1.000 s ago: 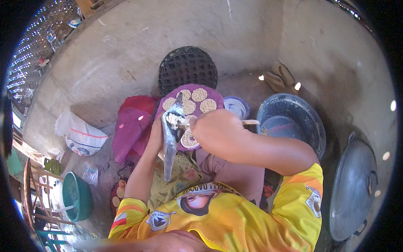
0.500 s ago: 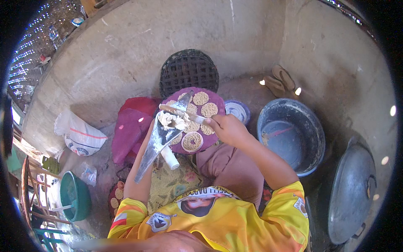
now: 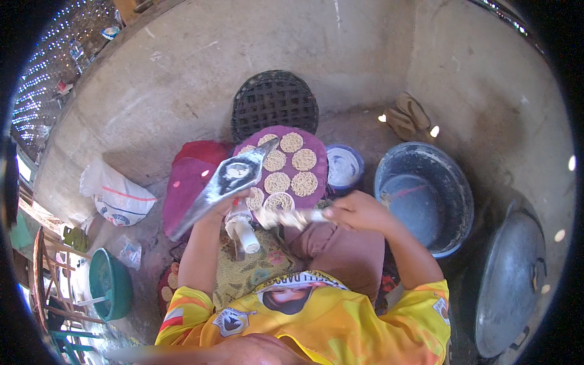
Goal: The person scoops dough from a bowl, places it into a metal mold, presses it flat, and then releases the shaped cookies onto a purple tray. This process is repeated multiple times.
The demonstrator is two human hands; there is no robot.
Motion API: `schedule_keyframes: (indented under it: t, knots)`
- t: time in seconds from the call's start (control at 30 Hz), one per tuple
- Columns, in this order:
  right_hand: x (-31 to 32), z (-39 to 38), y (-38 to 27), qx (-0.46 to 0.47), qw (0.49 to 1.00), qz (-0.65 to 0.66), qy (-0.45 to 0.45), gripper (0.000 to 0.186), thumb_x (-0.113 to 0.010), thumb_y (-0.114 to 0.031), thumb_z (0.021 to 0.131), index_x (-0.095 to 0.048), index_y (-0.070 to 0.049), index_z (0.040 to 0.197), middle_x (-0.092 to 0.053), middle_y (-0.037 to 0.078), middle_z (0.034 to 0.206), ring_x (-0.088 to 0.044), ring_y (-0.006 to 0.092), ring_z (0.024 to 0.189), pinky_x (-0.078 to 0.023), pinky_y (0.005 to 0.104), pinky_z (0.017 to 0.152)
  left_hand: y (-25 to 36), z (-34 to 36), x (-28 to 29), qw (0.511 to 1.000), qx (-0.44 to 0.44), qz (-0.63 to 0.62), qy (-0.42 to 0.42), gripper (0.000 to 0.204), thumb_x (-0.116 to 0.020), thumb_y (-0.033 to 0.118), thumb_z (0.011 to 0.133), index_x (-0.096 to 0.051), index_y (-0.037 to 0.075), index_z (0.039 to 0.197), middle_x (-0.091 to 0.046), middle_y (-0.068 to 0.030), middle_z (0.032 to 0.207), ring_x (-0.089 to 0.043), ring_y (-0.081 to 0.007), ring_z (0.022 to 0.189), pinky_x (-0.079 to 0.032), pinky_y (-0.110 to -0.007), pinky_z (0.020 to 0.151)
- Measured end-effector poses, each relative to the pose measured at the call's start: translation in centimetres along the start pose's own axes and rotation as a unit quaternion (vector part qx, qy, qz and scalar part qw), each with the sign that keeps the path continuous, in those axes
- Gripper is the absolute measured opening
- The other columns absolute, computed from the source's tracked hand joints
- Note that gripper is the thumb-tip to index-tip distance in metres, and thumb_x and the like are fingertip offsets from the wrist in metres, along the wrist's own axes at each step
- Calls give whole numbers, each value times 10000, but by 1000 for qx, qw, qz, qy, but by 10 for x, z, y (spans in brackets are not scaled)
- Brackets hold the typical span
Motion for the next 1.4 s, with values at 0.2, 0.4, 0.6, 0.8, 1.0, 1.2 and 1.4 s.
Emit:
schedule_keyframes:
  t: [0.2,0.4,0.6,0.8,1.0,1.2,1.4]
  knots:
    - [-30,-31,94,-155,947,-270,-71,329,-558,-379,783,-643,-68,719,-624,98,659,-616,244,623,-489,353,596,20,-6,-3,996,45,-63,-38,375,-643,-61,577,-568,-3,940,-590,-103,799,-583,-198,746,-481,-310,665]
    - [-21,7,40,40,988,-4,151,370,-614,-362,762,-662,-14,879,-656,120,772,-630,214,710,-489,305,671,38,-5,-72,923,-11,-294,-249,290,-617,181,641,-592,-37,830,-538,-163,833,-538,-257,808,-431,-360,762]
    - [-56,57,-29,71,818,570,42,400,-604,-249,734,-601,94,940,-633,168,799,-626,215,700,-509,304,661,29,2,-79,936,-40,-304,-171,279,-615,192,689,-607,18,906,-520,-137,997,-506,-222,898,-426,-331,784]
    - [-25,80,-30,141,627,766,17,396,-518,-326,786,-514,35,948,-566,134,701,-575,254,702,-532,364,604,29,-16,-6,983,-130,122,46,391,-655,-66,669,-532,-11,1036,-597,-88,983,-592,-156,847,-506,-303,754]
    - [-8,80,-25,69,717,638,270,385,-521,-210,808,-469,-52,1156,-527,32,772,-525,121,654,-474,242,573,36,-35,-27,766,-353,536,48,400,-735,204,558,-585,35,888,-594,-92,883,-568,-243,842,-351,-397,870]
    - [9,36,-78,191,813,264,482,526,-654,-130,733,-475,27,1203,-587,58,898,-528,125,705,-406,229,640,32,-36,-44,658,-422,624,-12,257,-607,152,584,-553,20,798,-538,-89,754,-551,-236,715,-353,-373,787]
    - [-25,26,-118,376,798,-20,470,587,-646,-69,681,-431,63,1211,-563,162,981,-543,286,829,-419,364,788,7,-39,-46,697,-372,608,-78,278,-620,156,556,-544,25,789,-544,-92,737,-566,-246,720,-370,-361,749]
Point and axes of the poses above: each hand's wrist, its own z-axis towards the middle knuckle, its own x-axis out of the back of the hand, y = z × x, the point moved 7 cm from there along z, towards the middle knuckle
